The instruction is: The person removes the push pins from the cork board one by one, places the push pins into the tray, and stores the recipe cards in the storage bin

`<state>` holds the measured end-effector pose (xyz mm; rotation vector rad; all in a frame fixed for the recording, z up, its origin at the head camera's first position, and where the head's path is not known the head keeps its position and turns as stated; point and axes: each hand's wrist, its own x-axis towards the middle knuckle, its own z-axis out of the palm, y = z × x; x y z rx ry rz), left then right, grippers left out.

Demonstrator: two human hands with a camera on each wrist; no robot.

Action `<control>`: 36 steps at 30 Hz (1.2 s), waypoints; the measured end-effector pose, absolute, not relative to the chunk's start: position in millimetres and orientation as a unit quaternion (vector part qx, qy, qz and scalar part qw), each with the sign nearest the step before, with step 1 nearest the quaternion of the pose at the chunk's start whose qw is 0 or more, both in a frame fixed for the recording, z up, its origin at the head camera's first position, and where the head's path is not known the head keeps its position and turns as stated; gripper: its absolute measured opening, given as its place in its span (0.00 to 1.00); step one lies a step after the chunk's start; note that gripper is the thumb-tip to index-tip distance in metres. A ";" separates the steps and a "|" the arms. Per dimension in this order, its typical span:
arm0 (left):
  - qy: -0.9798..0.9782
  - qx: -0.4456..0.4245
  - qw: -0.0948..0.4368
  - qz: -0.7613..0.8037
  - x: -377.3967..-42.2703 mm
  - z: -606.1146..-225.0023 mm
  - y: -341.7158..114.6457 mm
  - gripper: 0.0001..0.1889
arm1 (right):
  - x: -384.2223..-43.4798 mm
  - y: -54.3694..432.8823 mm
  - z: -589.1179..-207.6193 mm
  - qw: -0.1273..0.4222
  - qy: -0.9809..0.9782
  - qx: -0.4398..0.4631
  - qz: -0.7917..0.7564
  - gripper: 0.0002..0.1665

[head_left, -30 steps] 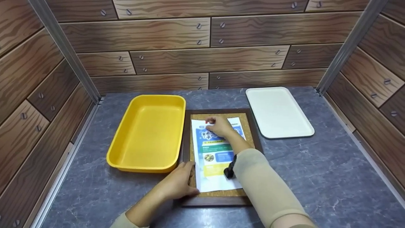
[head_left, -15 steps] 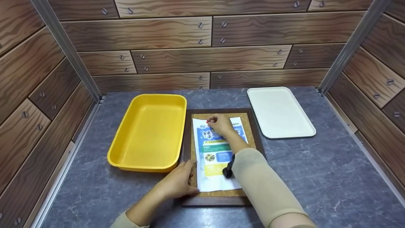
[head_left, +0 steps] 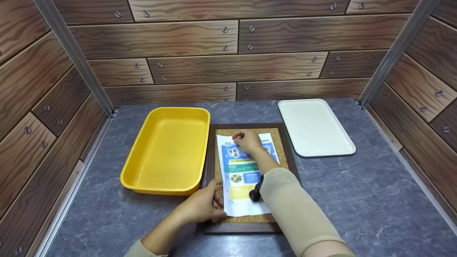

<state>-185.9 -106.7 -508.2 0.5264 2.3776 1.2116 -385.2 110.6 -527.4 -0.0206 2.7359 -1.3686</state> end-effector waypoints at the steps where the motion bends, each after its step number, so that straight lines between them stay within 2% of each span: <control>1: 0.850 0.189 0.215 0.442 -185.9 -508.0 -106.7 0.51 | -385.1 110.3 -527.3 0.039 0.894 -0.005 -0.446 0.08; 9: 0.856 0.204 0.203 0.430 -184.8 -507.5 -108.3 0.48 | -384.9 108.2 -527.2 0.029 0.895 0.000 -0.444 0.07; 18: 0.860 0.203 0.201 0.422 -183.7 -506.4 -107.6 0.49 | -384.1 108.0 -526.6 0.026 0.896 0.005 -0.443 0.03; 36: 0.860 0.202 0.216 0.416 -187.3 -510.7 -108.7 0.49 | -385.7 106.2 -526.2 0.036 0.909 0.023 -0.415 0.06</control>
